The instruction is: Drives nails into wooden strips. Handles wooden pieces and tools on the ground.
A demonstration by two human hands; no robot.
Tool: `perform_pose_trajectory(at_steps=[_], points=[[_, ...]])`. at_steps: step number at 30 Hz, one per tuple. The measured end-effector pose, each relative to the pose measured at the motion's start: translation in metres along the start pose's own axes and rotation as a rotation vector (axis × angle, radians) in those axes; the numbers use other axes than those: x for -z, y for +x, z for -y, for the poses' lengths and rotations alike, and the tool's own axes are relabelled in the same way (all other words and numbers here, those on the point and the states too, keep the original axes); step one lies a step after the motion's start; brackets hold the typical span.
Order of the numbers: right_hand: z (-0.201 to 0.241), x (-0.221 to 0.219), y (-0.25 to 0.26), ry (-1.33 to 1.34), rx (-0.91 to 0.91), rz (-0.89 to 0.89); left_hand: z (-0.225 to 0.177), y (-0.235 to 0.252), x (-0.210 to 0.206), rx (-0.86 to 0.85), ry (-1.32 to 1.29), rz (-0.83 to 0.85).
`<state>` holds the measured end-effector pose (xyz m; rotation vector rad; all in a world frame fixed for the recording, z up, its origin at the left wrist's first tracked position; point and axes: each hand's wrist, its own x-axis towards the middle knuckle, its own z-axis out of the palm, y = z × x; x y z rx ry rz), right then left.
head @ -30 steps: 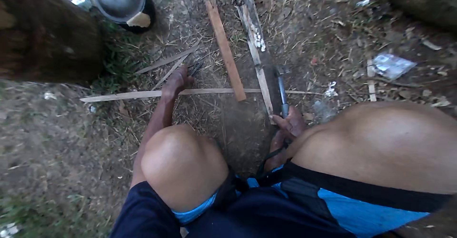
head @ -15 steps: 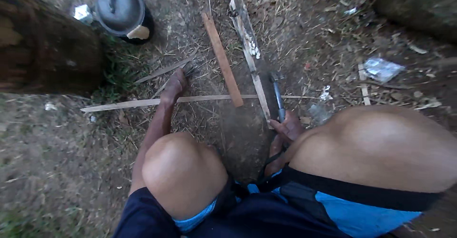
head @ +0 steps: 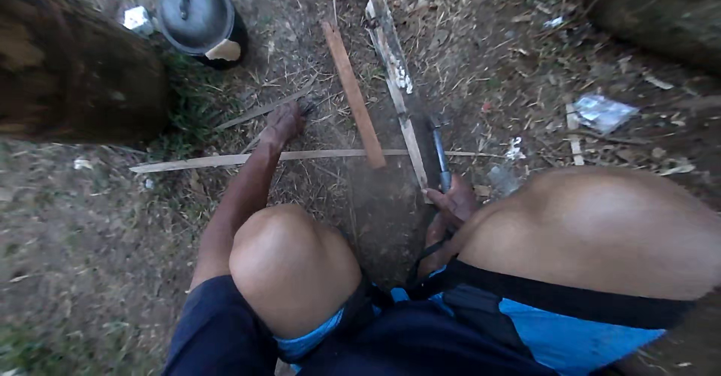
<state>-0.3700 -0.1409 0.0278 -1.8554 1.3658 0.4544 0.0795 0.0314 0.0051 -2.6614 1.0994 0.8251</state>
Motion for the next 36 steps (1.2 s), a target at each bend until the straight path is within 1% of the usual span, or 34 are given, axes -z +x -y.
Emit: perform_pose_trajectory(at_steps=[2, 3, 5, 6, 8, 10, 12, 14, 15, 16, 17, 19, 21, 22, 25, 27, 29, 30, 31, 32, 33, 34, 36], points=[[-0.011, -0.002, 0.008, -0.003, 0.012, 0.038, -0.005, 0.002, -0.001, -0.013, 0.007, 0.027], [-0.031, -0.011, 0.020, -0.009, 0.049, 0.015, -0.008, 0.002, -0.001, -0.012, -0.001, 0.043], [-0.079, -0.038, 0.049, -0.005, 0.134, -0.095, -0.010, 0.000, 0.004, -0.006, -0.080, 0.057], [-0.088, -0.043, 0.055, -0.006, 0.151, -0.105, -0.006, 0.001, 0.004, 0.015, -0.148, 0.039], [-0.089, -0.042, 0.053, -0.008, 0.141, -0.097, 0.009, -0.004, 0.004, 0.070, -0.320, -0.024], [-0.087, -0.041, 0.053, 0.011, 0.133, -0.093, 0.027, -0.015, 0.003, 0.109, -0.573, -0.112], [-0.093, -0.044, 0.058, -0.006, 0.144, -0.105, 0.040, -0.027, -0.005, 0.146, -0.946, -0.202], [-0.098, -0.047, 0.064, -0.023, 0.149, -0.106, 0.042, -0.043, -0.011, 0.202, -1.378, -0.199], [-0.089, -0.043, 0.057, -0.014, 0.133, -0.102, 0.042, -0.047, -0.016, 0.246, -1.551, -0.173], [-0.081, -0.040, 0.052, -0.008, 0.114, -0.094, 0.041, -0.049, -0.022, 0.285, -1.663, -0.143], [-0.080, -0.039, 0.051, -0.017, 0.105, -0.089, 0.039, -0.051, -0.029, 0.318, -1.686, -0.108], [-0.087, -0.042, 0.056, -0.012, 0.118, -0.096, 0.026, -0.056, -0.040, 0.377, -1.571, -0.089], [-0.099, -0.048, 0.064, 0.000, 0.140, -0.109, 0.013, -0.062, -0.051, 0.372, -1.323, -0.134], [-0.098, -0.048, 0.063, 0.013, 0.139, -0.107, 0.005, -0.065, -0.054, 0.384, -1.196, -0.140], [-0.080, -0.039, 0.051, 0.016, 0.109, -0.096, -0.015, -0.065, -0.060, 0.379, -0.968, -0.132], [-0.060, -0.028, 0.038, -0.021, 0.077, -0.094, -0.021, -0.054, -0.066, 0.427, -0.818, -0.136], [-0.025, -0.013, 0.014, -0.034, 0.015, -0.062, -0.025, -0.052, -0.063, 0.451, -0.758, -0.121], [-0.010, -0.004, 0.005, -0.055, -0.011, -0.005, -0.027, -0.054, -0.060, 0.453, -0.755, -0.110], [-0.005, -0.002, 0.001, -0.077, -0.003, 0.020, -0.028, -0.055, -0.059, 0.449, -0.761, -0.107], [-0.015, -0.010, 0.003, -0.078, 0.052, -0.037, -0.029, -0.057, -0.058, 0.440, -0.765, -0.110], [-0.034, -0.025, 0.010, -0.073, 0.125, -0.155, -0.028, -0.059, -0.058, 0.432, -0.753, -0.111], [-0.040, -0.032, 0.013, -0.048, 0.142, -0.193, -0.027, -0.061, -0.057, 0.434, -0.722, -0.102], [-0.016, -0.012, 0.002, -0.008, 0.033, -0.019, -0.023, -0.065, -0.058, 0.436, -0.711, -0.083]])
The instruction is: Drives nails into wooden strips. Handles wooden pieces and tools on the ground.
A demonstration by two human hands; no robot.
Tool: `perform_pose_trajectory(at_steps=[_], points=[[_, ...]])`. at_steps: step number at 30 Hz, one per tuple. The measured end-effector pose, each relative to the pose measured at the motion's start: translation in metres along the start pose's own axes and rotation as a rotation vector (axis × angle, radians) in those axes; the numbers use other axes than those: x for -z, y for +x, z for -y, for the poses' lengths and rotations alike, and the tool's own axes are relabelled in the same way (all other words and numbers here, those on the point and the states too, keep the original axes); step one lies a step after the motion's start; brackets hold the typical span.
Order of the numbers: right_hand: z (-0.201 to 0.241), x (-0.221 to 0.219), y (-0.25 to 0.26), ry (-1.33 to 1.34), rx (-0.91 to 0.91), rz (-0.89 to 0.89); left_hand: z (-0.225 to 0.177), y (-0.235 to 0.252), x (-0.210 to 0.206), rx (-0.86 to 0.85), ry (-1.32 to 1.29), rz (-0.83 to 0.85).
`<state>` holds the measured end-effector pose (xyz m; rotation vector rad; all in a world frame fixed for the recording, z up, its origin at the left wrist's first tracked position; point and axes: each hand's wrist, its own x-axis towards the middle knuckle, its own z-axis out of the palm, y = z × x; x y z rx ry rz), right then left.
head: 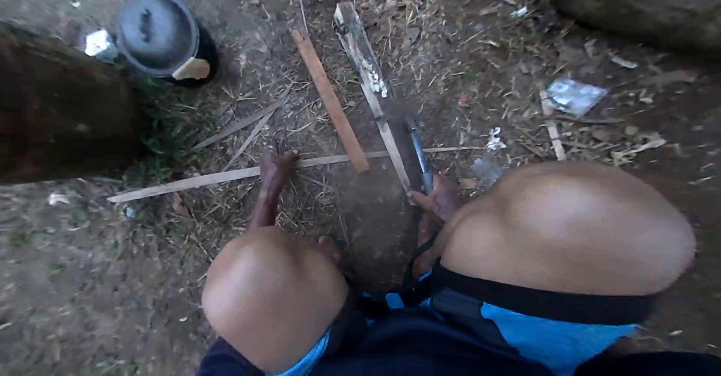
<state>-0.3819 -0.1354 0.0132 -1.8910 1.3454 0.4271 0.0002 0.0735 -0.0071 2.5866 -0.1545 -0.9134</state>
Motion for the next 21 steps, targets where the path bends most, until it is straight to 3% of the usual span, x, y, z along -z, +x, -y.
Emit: perform_pose_trajectory(at_steps=[7, 9, 12, 15, 21], points=[[0.000, 0.007, 0.002, 0.071, 0.000, -0.009, 0.001, -0.013, 0.000, -0.061, -0.223, -0.006], [0.004, 0.015, 0.002, 0.046, -0.047, -0.003, -0.008, -0.022, -0.002, -0.068, -0.355, 0.054], [0.014, 0.029, 0.001, 0.003, -0.073, -0.006, -0.043, -0.046, 0.001, 0.059, -0.445, 0.234], [0.017, 0.035, 0.001, -0.013, -0.021, -0.107, -0.046, -0.039, -0.031, -0.103, -0.715, 0.292], [0.030, 0.037, -0.013, 0.122, 0.150, -0.242, -0.070, -0.040, -0.067, -0.122, -0.605, 0.282]])
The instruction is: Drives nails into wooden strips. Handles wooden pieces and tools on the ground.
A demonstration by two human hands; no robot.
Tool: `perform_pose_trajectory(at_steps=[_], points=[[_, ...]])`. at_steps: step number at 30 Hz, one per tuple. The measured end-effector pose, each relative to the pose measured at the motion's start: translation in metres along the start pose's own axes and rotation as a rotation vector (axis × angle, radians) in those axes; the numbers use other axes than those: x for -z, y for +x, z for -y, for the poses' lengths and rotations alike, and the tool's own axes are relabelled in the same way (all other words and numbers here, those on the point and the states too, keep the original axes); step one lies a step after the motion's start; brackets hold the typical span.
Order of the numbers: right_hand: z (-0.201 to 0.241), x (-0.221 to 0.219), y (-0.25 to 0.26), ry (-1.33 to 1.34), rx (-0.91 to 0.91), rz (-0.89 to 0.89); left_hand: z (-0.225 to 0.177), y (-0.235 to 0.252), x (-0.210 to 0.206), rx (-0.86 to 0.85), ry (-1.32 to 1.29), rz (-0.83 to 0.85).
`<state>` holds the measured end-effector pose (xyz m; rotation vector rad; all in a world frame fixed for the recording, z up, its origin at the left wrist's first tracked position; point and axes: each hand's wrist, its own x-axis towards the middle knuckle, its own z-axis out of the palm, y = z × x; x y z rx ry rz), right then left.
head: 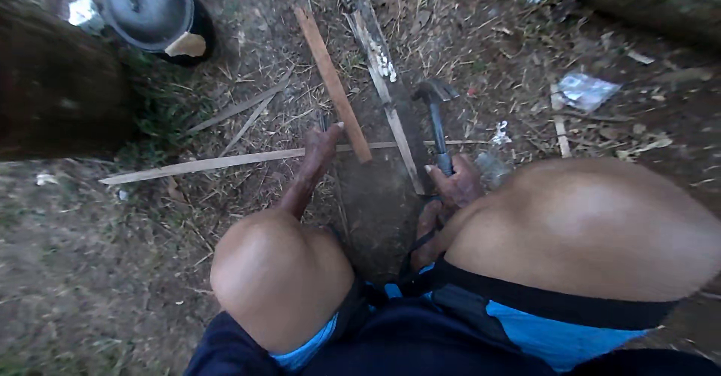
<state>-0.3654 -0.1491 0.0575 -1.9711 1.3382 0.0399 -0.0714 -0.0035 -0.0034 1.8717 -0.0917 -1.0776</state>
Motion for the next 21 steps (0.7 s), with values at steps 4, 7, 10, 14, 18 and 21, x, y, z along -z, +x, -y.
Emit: perform_pose_trajectory(at_steps=[4, 7, 10, 14, 18, 21], points=[[-0.006, -0.003, 0.004, 0.065, 0.063, 0.110, -0.006, 0.005, -0.018, 0.017, 0.183, -0.121], [-0.012, -0.008, 0.014, 0.075, 0.114, 0.211, -0.007, 0.011, -0.024, 0.037, 0.239, -0.153], [-0.006, -0.011, 0.013, 0.094, 0.102, 0.259, -0.002, 0.014, -0.025, -0.023, 0.225, -0.143], [-0.008, -0.017, 0.012, 0.098, 0.089, 0.287, 0.001, 0.009, -0.027, -0.032, 0.249, -0.145], [-0.006, -0.017, 0.015, 0.072, 0.109, 0.286, 0.008, 0.005, -0.030, -0.058, 0.187, -0.143], [-0.003, -0.017, 0.018, 0.062, 0.124, 0.279, 0.011, 0.005, -0.032, -0.072, 0.167, -0.142]])
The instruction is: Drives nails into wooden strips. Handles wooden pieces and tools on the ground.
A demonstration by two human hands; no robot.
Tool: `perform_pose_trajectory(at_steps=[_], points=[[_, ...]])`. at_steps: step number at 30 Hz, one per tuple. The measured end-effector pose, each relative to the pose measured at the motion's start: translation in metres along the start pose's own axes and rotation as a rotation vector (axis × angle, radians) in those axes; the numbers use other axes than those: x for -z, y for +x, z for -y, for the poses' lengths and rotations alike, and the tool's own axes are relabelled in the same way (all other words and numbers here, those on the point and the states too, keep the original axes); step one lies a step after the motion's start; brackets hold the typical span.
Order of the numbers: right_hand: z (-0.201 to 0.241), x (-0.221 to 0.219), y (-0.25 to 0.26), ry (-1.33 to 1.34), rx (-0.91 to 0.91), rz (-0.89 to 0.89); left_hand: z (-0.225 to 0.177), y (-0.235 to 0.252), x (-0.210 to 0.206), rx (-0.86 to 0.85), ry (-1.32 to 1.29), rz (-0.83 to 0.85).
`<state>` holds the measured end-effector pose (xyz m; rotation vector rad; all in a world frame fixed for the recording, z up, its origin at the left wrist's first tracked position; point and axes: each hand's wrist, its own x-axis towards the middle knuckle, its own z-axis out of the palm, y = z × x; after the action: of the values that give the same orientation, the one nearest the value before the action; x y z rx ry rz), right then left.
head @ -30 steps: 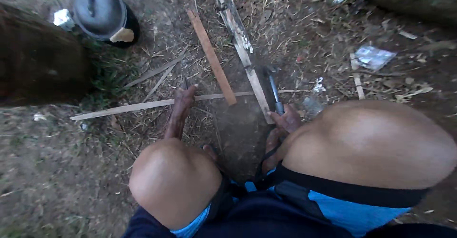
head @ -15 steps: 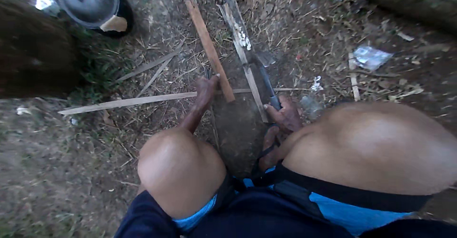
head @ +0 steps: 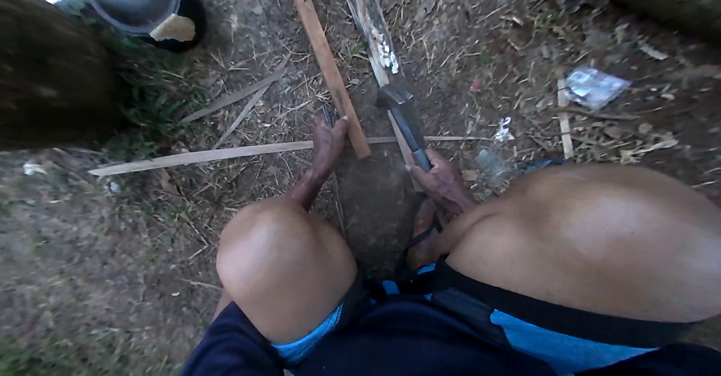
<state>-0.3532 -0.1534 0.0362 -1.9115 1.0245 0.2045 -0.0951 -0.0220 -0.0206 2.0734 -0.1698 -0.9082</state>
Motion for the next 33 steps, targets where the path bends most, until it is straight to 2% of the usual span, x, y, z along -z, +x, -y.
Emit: perform_pose_trajectory(at_steps=[8, 17, 25, 33], points=[[0.007, -0.001, 0.004, -0.014, 0.001, 0.025, 0.002, 0.000, -0.007, 0.016, -0.014, 0.001], [0.004, -0.004, 0.005, 0.033, -0.042, 0.063, -0.014, -0.008, -0.008, -0.073, 0.306, -0.088], [0.004, -0.004, 0.008, 0.036, -0.030, 0.057, -0.017, -0.002, -0.003, -0.020, 0.243, -0.097], [0.004, -0.002, 0.007, 0.036, -0.021, 0.050, -0.011, -0.003, -0.008, -0.057, 0.222, -0.080]])
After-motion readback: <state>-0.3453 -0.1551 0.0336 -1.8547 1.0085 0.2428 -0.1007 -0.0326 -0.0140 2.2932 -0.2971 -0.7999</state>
